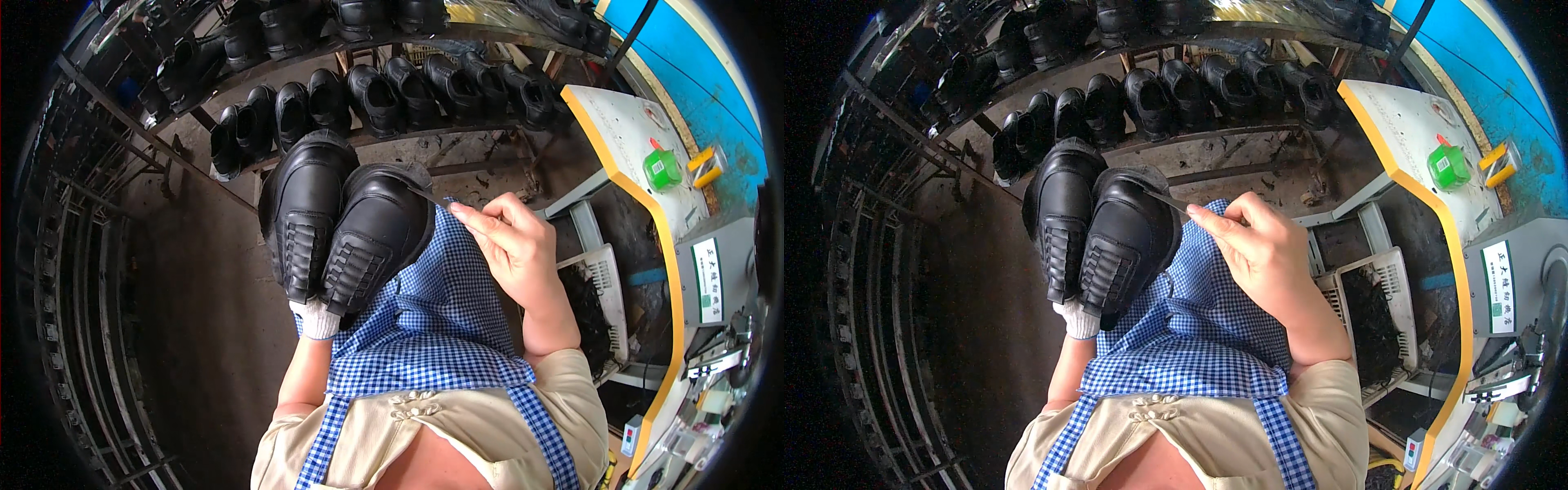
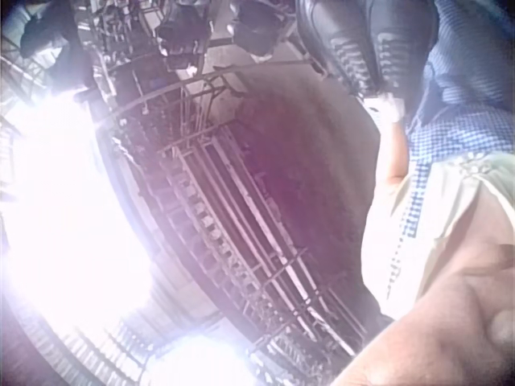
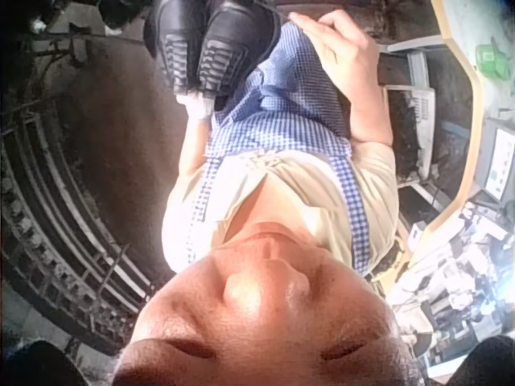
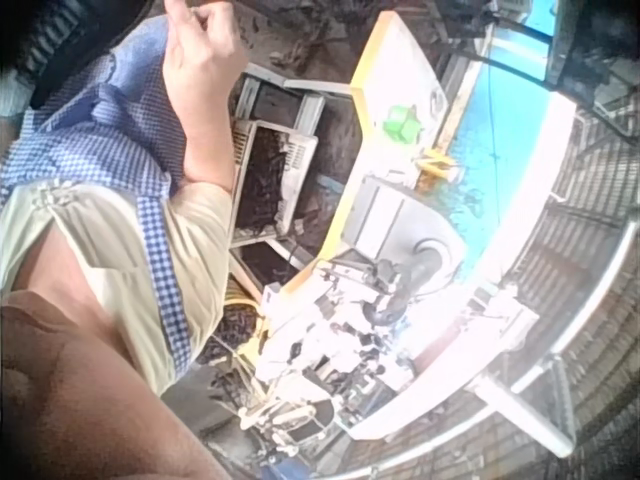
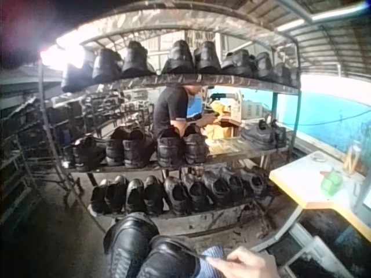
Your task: The person uses a small knife to trim excess material from the edges of black shoes. They pick up shoes from a rack, hold them in their left hand, and scrape the seams with the knife in their right hand before placing them back on the rack.
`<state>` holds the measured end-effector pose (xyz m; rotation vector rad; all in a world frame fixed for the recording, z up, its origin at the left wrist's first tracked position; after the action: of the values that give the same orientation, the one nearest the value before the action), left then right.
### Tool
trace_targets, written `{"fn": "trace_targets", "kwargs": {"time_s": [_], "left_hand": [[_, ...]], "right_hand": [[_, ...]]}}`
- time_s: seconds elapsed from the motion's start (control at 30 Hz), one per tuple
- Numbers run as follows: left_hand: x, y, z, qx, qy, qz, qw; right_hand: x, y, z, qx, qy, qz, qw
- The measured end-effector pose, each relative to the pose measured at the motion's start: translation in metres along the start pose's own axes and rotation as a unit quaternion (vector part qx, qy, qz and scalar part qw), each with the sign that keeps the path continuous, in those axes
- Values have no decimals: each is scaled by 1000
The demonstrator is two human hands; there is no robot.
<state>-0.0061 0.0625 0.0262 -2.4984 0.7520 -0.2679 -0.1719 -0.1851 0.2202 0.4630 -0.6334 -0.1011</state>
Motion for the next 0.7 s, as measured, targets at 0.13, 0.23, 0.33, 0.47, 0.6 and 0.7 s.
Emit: {"fn": "trace_targets", "kwargs": {"time_s": [0.13, 0.23, 0.33, 0.47, 0.6, 0.7], "left_hand": [[-3, 1, 11, 30, -40, -10, 999], [-3, 5, 22, 117, -33, -28, 992], [-2, 11, 11, 59, -37, -23, 997], [-2, 8, 10, 26, -55, -10, 998], [-4, 3, 2, 0, -56, -3, 998], [-5, 1, 9, 93, -43, -36, 994]], "right_hand": [[10, 18, 8, -125, 25, 37, 991], [19, 26, 0, -161, 34, 58, 985], [21, 22, -3, -138, 16, 49, 989], [10, 12, 2, -108, 16, 16, 994], [7, 16, 7, -103, 25, 0, 994], [9, 19, 4, -136, 38, 11, 990]]}}
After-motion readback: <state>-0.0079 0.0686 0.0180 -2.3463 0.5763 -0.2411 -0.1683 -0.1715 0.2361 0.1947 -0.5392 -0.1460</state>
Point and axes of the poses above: each hand's wrist, its own x-axis towards the middle knuckle, its own z-axis out of the back of the hand, y = z × x, the point moved 6 cm from there along x, towards the middle knuckle, and after that the axes turned 6 degrees about y, right-handed, at the moved point
